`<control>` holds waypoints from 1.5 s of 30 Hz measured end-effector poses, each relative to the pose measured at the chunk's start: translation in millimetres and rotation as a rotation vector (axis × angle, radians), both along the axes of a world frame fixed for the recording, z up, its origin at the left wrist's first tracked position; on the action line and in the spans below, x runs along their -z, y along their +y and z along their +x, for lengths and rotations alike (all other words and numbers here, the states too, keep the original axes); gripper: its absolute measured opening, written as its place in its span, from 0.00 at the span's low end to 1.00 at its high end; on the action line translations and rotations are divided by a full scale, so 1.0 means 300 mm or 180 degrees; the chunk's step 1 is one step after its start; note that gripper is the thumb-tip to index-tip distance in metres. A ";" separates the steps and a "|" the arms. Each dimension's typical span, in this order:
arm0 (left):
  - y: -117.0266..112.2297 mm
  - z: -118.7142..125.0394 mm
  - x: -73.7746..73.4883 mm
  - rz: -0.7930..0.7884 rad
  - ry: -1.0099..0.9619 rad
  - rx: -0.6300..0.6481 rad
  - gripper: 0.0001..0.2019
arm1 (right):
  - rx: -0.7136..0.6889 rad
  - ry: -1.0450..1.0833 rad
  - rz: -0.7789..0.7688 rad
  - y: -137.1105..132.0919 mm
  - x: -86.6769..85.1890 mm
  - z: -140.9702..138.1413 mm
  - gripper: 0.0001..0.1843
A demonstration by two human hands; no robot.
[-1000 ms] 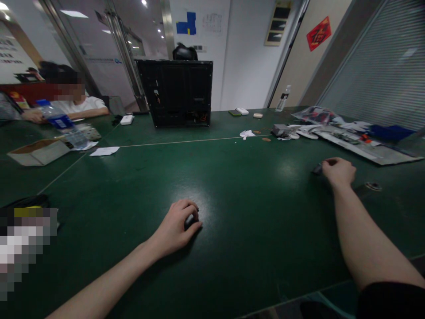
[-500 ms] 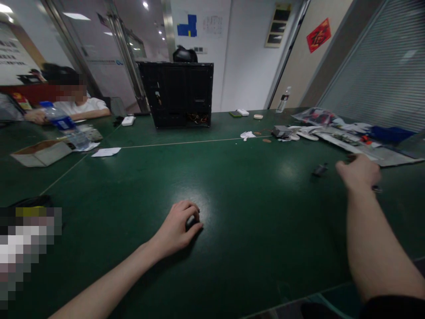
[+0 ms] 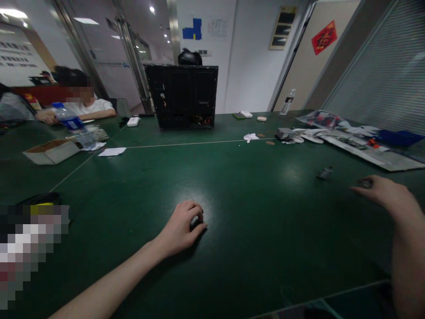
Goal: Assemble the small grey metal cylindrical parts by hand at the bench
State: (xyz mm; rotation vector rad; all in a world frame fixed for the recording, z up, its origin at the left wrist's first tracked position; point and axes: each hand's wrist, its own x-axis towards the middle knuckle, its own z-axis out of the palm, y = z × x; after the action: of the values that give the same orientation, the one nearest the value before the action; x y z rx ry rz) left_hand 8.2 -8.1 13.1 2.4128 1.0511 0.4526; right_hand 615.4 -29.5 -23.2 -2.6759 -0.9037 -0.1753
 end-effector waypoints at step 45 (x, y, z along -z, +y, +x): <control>-0.006 -0.022 0.020 -0.0057 -0.0573 0.0115 0.18 | -0.5582 0.3114 0.0265 0.056 -0.058 -1.354 0.43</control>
State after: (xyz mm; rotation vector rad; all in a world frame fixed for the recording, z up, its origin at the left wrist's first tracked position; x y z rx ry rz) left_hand 1.6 -10.0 7.0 2.3215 0.9281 0.6321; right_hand 209.3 -12.7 -5.7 -0.7686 -2.1102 1.2118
